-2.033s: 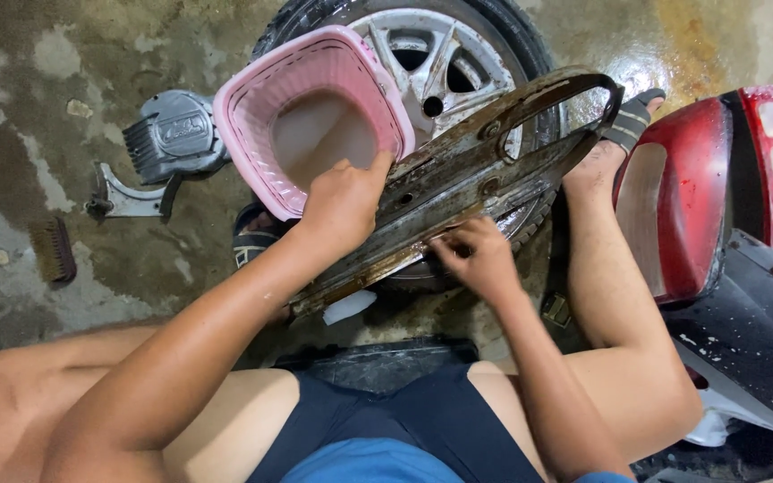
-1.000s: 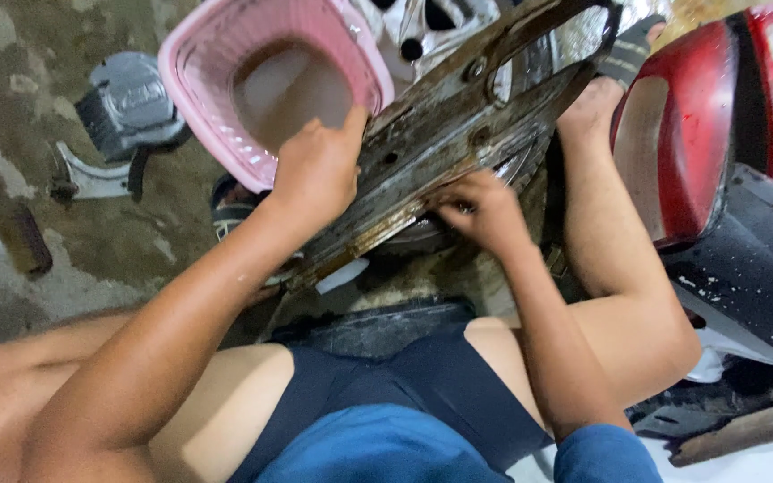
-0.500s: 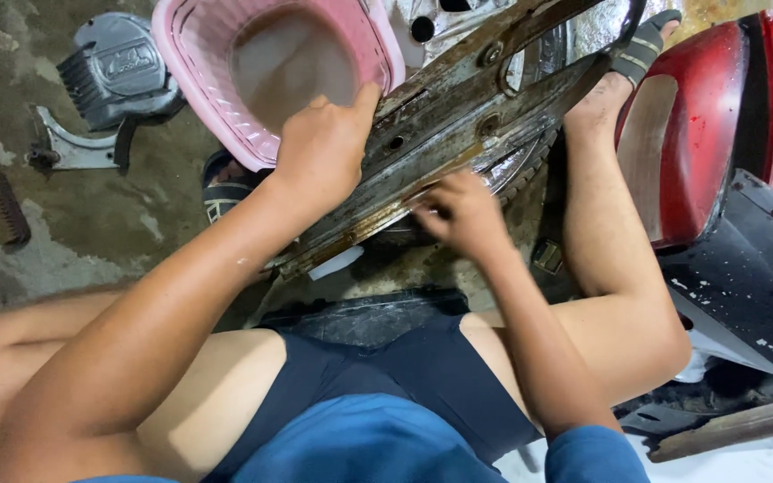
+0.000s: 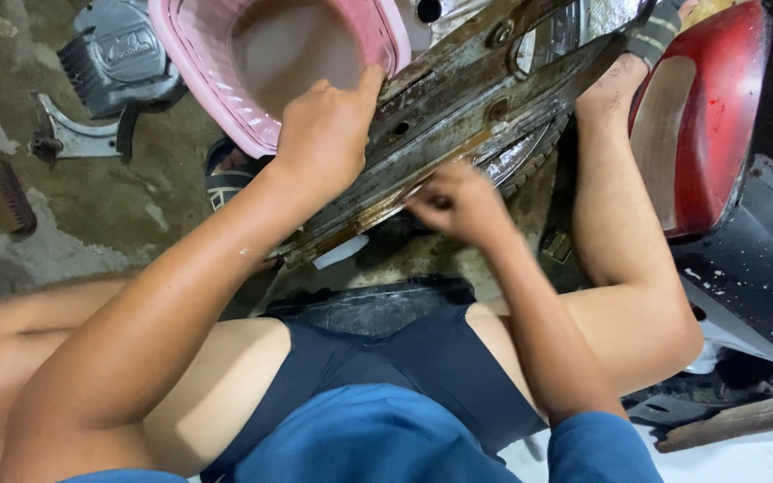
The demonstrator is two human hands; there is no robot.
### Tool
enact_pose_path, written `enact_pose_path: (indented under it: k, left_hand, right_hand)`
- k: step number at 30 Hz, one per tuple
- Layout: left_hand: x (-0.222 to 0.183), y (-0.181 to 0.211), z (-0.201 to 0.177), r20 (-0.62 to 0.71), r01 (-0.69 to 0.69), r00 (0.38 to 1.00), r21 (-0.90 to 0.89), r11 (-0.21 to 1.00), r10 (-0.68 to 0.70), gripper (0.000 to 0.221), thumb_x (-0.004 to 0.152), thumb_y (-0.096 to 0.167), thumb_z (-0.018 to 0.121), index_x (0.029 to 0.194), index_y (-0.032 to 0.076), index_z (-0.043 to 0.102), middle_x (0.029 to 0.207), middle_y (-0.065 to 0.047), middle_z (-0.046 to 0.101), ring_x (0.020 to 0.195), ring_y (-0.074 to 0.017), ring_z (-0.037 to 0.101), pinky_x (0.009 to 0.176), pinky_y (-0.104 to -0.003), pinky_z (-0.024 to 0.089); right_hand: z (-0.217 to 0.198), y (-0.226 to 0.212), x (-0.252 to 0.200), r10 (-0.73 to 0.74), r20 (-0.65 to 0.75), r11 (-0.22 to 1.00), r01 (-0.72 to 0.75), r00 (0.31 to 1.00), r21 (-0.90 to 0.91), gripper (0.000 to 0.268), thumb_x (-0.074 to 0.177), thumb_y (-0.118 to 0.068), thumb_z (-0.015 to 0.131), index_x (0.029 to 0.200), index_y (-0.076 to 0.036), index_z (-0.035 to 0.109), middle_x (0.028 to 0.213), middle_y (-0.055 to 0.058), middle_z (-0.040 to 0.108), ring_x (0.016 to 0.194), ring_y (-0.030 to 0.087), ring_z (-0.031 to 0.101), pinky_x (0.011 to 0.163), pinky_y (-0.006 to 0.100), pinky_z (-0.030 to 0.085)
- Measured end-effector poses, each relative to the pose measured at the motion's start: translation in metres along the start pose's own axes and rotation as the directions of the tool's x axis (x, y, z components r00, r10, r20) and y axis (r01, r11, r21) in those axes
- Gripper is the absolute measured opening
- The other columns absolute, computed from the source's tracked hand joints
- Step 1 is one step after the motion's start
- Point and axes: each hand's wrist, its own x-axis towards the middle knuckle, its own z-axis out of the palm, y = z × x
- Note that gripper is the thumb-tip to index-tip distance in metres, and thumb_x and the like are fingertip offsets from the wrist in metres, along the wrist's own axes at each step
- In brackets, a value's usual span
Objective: The person scrubs a large, dirty metal motorcycle part with a brush and water, repeatedly dipping the brush into a pink bucket and working over a car tire used as a support. The person rotates the part to access different areas and continues scrubbing throughout the clip.
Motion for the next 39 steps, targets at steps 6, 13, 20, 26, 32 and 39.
enact_pose_path:
  k: [6, 13, 20, 26, 32, 39]
  left_hand:
    - [0.001, 0.000, -0.001, -0.024, -0.030, 0.999, -0.005, 1.000, 0.029, 0.067, 0.063, -0.017, 0.067, 0.124, 0.004, 0.048, 0.053, -0.009, 0.057, 0.067, -0.0346, 0.056, 0.039, -0.049, 0.041]
    - [-0.001, -0.001, 0.001, -0.015, -0.013, 1.000, 0.026, 1.000, 0.014, 0.067, 0.064, -0.011, 0.069, 0.124, 0.008, 0.045, 0.058, -0.009, 0.060, 0.073, -0.0361, 0.058, 0.038, -0.051, 0.045]
    - [0.002, 0.001, -0.003, 0.003, -0.005, 1.000, 0.015, 1.000, 0.004, 0.059, 0.068, -0.012, 0.067, 0.119, 0.008, 0.047, 0.058, -0.010, 0.059, 0.072, -0.0366, 0.058, 0.040, -0.051, 0.044]
    - [-0.002, -0.002, -0.001, -0.037, -0.021, 0.999, -0.003, 1.000, 0.021, 0.063, 0.066, -0.014, 0.065, 0.122, 0.008, 0.046, 0.056, -0.009, 0.054, 0.070, -0.0349, 0.056, 0.037, -0.051, 0.043]
    - [-0.001, -0.001, -0.002, -0.046, -0.025, 0.999, 0.051, 0.998, 0.027, 0.066, 0.067, -0.008, 0.070, 0.127, 0.008, 0.047, 0.059, -0.011, 0.058, 0.071, -0.0356, 0.058, 0.041, -0.051, 0.047]
    - [0.001, -0.002, 0.000, -0.048, -0.029, 0.998, 0.069, 0.997, 0.033, 0.066, 0.065, -0.007, 0.073, 0.124, 0.008, 0.047, 0.060, -0.010, 0.058, 0.070, -0.0347, 0.059, 0.038, -0.051, 0.046]
  right_hand:
    - [-0.009, 0.026, -0.013, 0.011, -0.237, 0.978, -0.060, 0.972, -0.200, 0.025, 0.095, -0.024, 0.082, 0.081, -0.006, 0.073, 0.083, 0.008, 0.065, 0.081, 0.026, 0.058, 0.067, 0.041, 0.047]
    - [-0.008, 0.023, -0.007, -0.026, -0.041, 1.000, 0.026, 0.999, -0.005, 0.023, 0.095, -0.021, 0.078, 0.082, -0.004, 0.074, 0.089, 0.010, 0.068, 0.090, 0.028, 0.062, 0.079, 0.043, 0.053]
    - [0.010, 0.011, -0.004, -0.102, -0.105, 0.991, 0.091, 0.989, -0.103, 0.033, 0.098, -0.024, 0.074, 0.071, -0.006, 0.066, 0.068, 0.005, 0.051, 0.073, 0.024, 0.048, 0.069, 0.037, 0.045]
    - [-0.013, 0.031, -0.015, -0.052, -0.189, 0.995, 0.034, 0.981, -0.099, 0.028, 0.098, -0.019, 0.080, 0.079, -0.002, 0.070, 0.076, 0.008, 0.057, 0.077, 0.026, 0.050, 0.069, 0.041, 0.042]
    - [0.002, 0.012, -0.007, -0.157, -0.117, 0.988, 0.154, 0.981, -0.032, 0.031, 0.098, -0.023, 0.075, 0.074, -0.004, 0.069, 0.072, 0.005, 0.055, 0.076, 0.022, 0.047, 0.070, 0.036, 0.046]
    - [-0.002, 0.024, -0.008, -0.090, -0.194, 0.994, 0.076, 0.977, -0.078, 0.027, 0.098, -0.019, 0.078, 0.078, -0.001, 0.071, 0.072, 0.008, 0.054, 0.077, 0.027, 0.048, 0.072, 0.043, 0.042]
